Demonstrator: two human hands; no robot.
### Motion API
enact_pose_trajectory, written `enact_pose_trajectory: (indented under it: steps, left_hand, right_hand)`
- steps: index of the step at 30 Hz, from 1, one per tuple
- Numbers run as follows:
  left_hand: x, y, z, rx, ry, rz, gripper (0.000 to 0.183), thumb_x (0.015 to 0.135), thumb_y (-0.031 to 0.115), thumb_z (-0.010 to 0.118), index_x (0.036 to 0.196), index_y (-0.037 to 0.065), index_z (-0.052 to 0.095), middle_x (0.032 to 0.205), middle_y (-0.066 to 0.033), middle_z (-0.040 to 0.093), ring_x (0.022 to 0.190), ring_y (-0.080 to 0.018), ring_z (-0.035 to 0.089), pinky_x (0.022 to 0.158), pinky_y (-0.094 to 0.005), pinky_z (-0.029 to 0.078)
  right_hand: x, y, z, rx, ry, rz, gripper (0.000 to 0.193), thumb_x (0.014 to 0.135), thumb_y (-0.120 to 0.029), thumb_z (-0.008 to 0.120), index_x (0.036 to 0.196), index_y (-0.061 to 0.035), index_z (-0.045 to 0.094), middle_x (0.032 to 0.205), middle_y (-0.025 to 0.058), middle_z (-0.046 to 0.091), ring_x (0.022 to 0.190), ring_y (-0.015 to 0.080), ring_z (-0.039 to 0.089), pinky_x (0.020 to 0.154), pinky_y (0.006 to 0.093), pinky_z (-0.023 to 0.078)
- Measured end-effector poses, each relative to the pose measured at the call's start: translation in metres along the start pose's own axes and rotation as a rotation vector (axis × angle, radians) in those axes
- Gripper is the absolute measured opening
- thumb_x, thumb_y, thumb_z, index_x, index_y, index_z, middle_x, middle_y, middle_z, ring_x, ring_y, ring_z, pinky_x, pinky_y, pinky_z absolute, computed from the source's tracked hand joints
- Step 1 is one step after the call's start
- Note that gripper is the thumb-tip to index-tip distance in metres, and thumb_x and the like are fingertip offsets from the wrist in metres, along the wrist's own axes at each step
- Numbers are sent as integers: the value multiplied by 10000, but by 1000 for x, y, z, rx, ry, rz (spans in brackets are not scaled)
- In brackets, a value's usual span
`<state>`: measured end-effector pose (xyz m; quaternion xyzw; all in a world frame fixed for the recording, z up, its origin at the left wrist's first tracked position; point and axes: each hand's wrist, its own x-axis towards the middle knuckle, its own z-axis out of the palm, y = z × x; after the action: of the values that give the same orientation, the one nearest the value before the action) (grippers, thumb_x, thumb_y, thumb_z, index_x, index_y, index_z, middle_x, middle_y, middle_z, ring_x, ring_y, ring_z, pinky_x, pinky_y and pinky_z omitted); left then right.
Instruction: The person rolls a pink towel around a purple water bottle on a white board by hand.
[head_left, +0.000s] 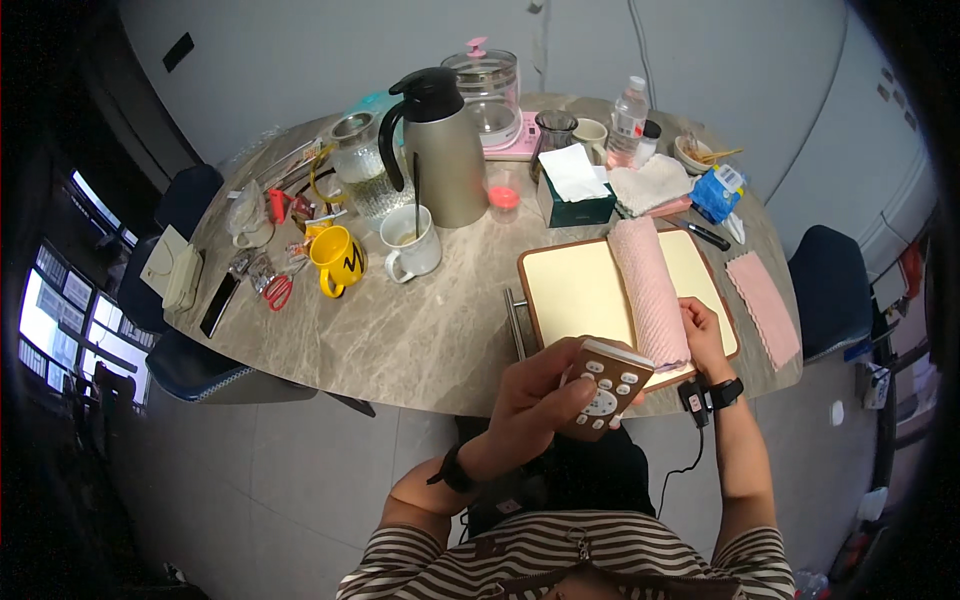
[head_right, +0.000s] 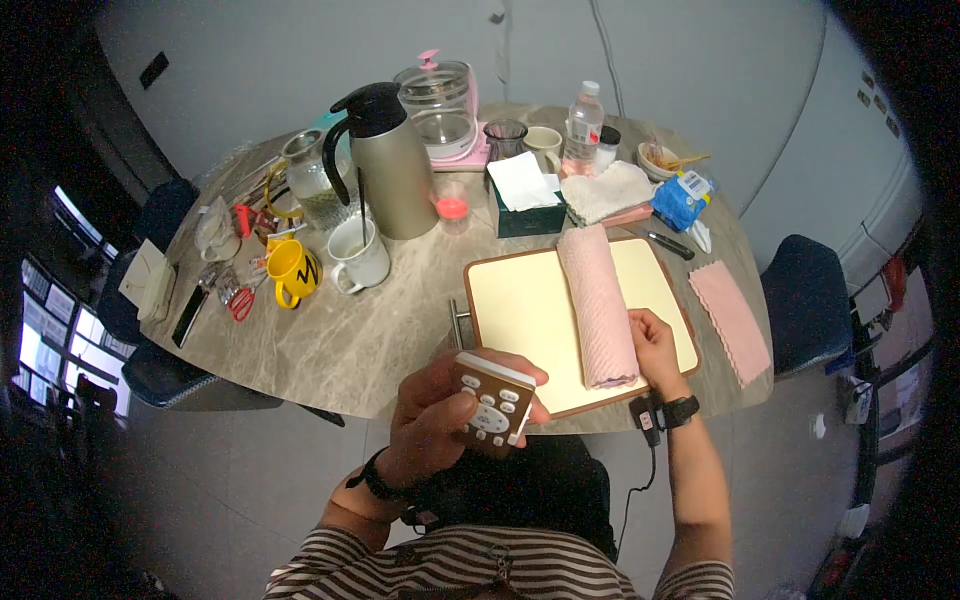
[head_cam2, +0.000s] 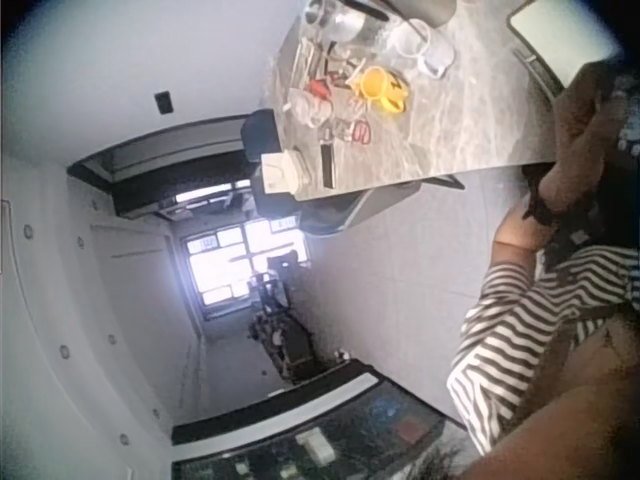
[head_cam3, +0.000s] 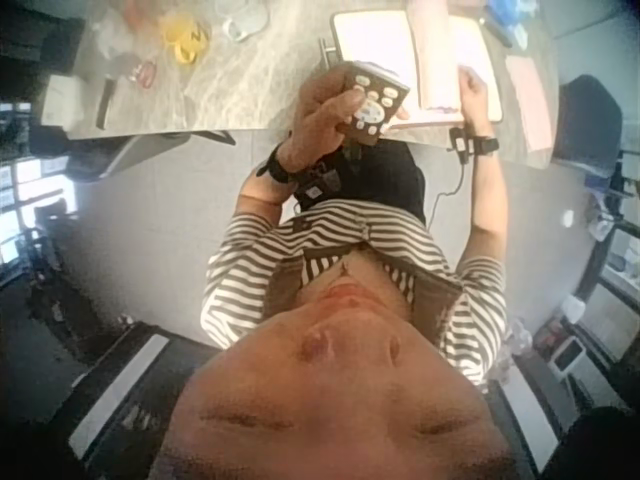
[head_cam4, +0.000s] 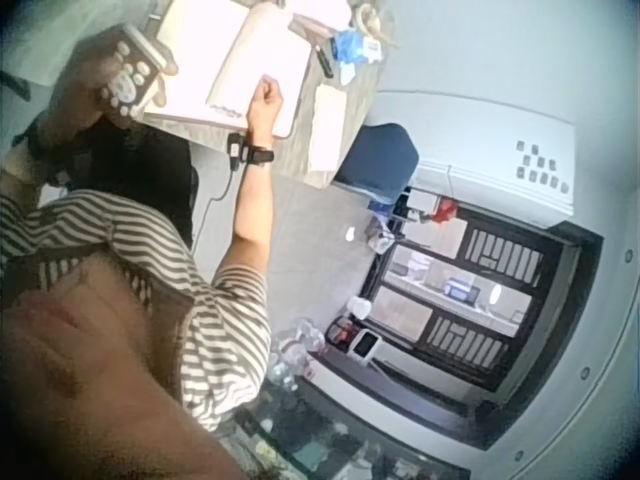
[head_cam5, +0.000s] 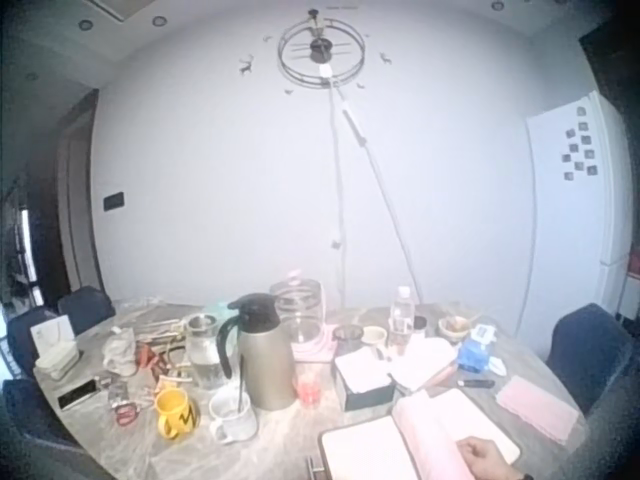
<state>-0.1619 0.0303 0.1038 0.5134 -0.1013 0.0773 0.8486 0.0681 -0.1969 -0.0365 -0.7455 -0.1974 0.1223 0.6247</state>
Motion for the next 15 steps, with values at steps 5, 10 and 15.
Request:
enact_pose_trajectory:
  steps: [5,10,15]
  left_hand:
    - [11,0,-2,-25,-37,-37,426,906,271,460,1174,-59,474,1025,-177,619,819,-165,616,694,-276,510]
    - [15,-9,8,-115,-53,-95,343,923,203,436,1140,-57,488,941,-100,615,808,-135,579,687,-259,465]
    - [-6,-6,-1,-309,139,-272,261,915,184,497,1082,-10,545,972,-124,615,848,-198,617,721,-302,514]
  right_hand:
    - [8,4,-20,-66,20,-67,161,937,-98,479,983,4,595,750,-34,586,646,22,494,586,178,405]
    - [2,25,-39,-154,64,-151,190,950,-151,477,993,-14,602,882,13,626,820,92,545,764,268,468]
    - [0,33,1,-323,-14,-150,237,955,-191,464,1077,-34,594,987,38,640,903,123,564,833,291,457]
